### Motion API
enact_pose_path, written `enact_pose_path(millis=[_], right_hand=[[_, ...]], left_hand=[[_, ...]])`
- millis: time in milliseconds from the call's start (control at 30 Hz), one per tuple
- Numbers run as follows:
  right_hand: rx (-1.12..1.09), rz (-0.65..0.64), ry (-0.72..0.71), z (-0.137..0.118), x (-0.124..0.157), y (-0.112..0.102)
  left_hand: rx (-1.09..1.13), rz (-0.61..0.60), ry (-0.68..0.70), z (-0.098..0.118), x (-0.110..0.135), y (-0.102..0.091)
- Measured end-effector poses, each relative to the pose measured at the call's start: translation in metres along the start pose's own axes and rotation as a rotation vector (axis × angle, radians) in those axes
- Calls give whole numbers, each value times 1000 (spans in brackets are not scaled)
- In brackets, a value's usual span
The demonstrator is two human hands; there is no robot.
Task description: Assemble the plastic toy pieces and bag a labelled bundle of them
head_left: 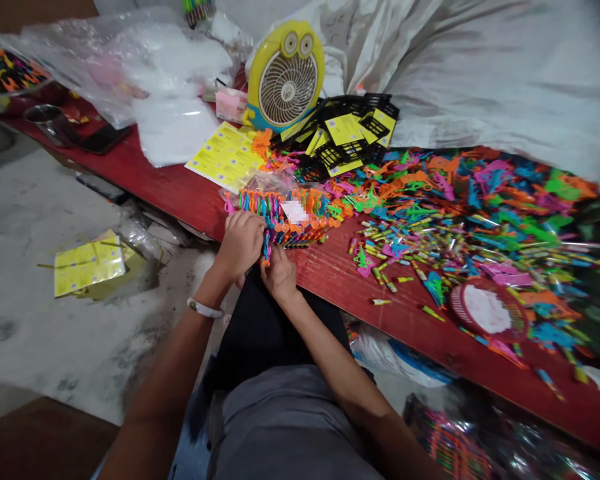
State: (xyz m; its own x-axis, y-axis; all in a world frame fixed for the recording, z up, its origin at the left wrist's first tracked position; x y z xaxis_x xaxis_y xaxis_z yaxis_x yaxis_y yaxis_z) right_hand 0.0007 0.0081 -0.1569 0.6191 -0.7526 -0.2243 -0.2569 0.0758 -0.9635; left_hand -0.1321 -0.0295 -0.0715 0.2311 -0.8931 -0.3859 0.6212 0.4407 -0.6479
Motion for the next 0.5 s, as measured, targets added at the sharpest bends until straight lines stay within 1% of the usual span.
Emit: enact_pose_path(millis=[167, 400, 500], right_hand=[[41, 21, -12, 1, 1, 2], [11, 161, -14, 14, 7, 12], [-1, 155, 15, 17, 7, 8]], left_hand=[[9, 7, 2, 0, 0, -1], [9, 32, 20, -2, 1, 3], [6, 48, 24, -3, 1, 5]])
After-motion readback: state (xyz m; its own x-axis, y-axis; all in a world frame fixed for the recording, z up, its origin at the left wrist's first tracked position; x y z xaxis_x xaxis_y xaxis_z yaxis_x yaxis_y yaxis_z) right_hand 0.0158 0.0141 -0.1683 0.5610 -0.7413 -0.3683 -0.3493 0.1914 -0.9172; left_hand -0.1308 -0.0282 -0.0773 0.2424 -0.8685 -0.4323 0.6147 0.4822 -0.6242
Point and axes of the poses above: each hand's wrist, its own x-axis away from the middle knuckle, its own y-axis out of the palm, z = x × y, the point moved 2 cm from there along -x, towards the middle knuckle, and after that the axes turned 10 degrees about x, right-handed, at the moved point
